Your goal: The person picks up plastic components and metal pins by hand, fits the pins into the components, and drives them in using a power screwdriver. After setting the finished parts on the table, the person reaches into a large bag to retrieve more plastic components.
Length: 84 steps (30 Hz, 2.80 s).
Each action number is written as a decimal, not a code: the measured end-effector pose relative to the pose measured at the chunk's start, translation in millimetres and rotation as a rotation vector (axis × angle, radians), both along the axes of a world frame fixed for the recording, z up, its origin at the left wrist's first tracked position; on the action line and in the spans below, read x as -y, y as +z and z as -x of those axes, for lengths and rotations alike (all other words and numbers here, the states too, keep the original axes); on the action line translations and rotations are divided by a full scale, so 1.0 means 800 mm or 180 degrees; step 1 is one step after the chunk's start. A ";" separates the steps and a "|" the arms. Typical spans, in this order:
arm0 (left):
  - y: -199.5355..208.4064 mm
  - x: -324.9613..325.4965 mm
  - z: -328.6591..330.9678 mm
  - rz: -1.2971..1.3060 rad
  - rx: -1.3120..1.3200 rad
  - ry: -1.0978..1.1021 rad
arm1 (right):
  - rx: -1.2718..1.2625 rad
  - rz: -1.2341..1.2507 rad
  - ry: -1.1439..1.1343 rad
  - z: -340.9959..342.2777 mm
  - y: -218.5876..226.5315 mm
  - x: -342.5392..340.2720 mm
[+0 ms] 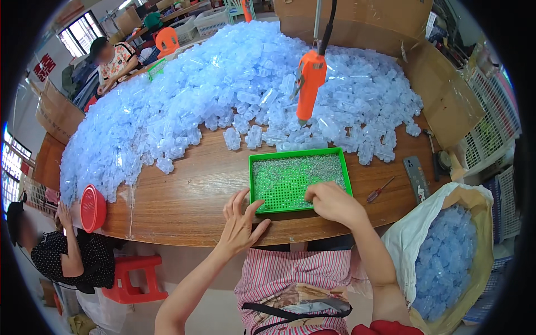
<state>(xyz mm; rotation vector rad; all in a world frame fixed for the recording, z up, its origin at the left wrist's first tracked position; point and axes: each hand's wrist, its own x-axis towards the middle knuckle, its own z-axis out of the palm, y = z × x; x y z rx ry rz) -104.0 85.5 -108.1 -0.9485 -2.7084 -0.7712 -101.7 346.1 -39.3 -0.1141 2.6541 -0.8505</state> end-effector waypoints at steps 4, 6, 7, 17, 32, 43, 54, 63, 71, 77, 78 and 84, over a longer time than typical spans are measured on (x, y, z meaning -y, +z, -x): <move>-0.003 -0.009 0.001 0.0008 -0.0060 -0.0021 | -0.2142 0.0329 0.0112 0.027 -0.039 -0.013; -0.003 -0.002 0.001 -0.0005 -0.0078 0.0030 | -0.1632 0.0572 0.0040 0.024 -0.022 -0.011; -0.003 0.002 -0.001 0.0014 -0.0068 0.0054 | -0.1111 0.0795 -0.0049 0.021 -0.011 -0.009; -0.004 0.003 -0.001 0.0025 -0.0040 0.0085 | -0.1451 0.0961 0.0091 0.016 -0.017 -0.001; 0.001 -0.001 0.001 -0.0300 -0.0010 -0.0111 | -0.1983 0.0627 -0.0066 -0.007 -0.041 0.005; 0.003 0.002 0.198 -0.1124 0.0367 0.2038 | -0.3264 0.0472 -0.1034 -0.072 -0.032 0.001; 0.027 0.018 0.201 -0.2816 0.2127 0.0928 | -0.3252 0.0435 -0.1258 -0.073 -0.007 -0.009; 0.103 0.003 0.049 -0.3454 0.3723 -0.0674 | -0.1388 0.3039 -0.0861 -0.022 0.031 0.069; 0.112 -0.012 0.024 -0.3632 0.3667 -0.0663 | -0.0242 0.3679 -0.0801 -0.028 0.027 0.072; 0.100 -0.017 0.019 -0.3349 0.3289 -0.0399 | -0.0340 0.3963 -0.1079 -0.039 0.014 0.073; 0.096 -0.017 0.017 -0.3299 0.3321 -0.0418 | -0.0404 0.3898 -0.1009 -0.040 0.012 0.073; 0.103 -0.016 0.026 -0.2266 0.1309 -0.0554 | -0.1200 0.2974 -0.0524 -0.036 0.005 0.061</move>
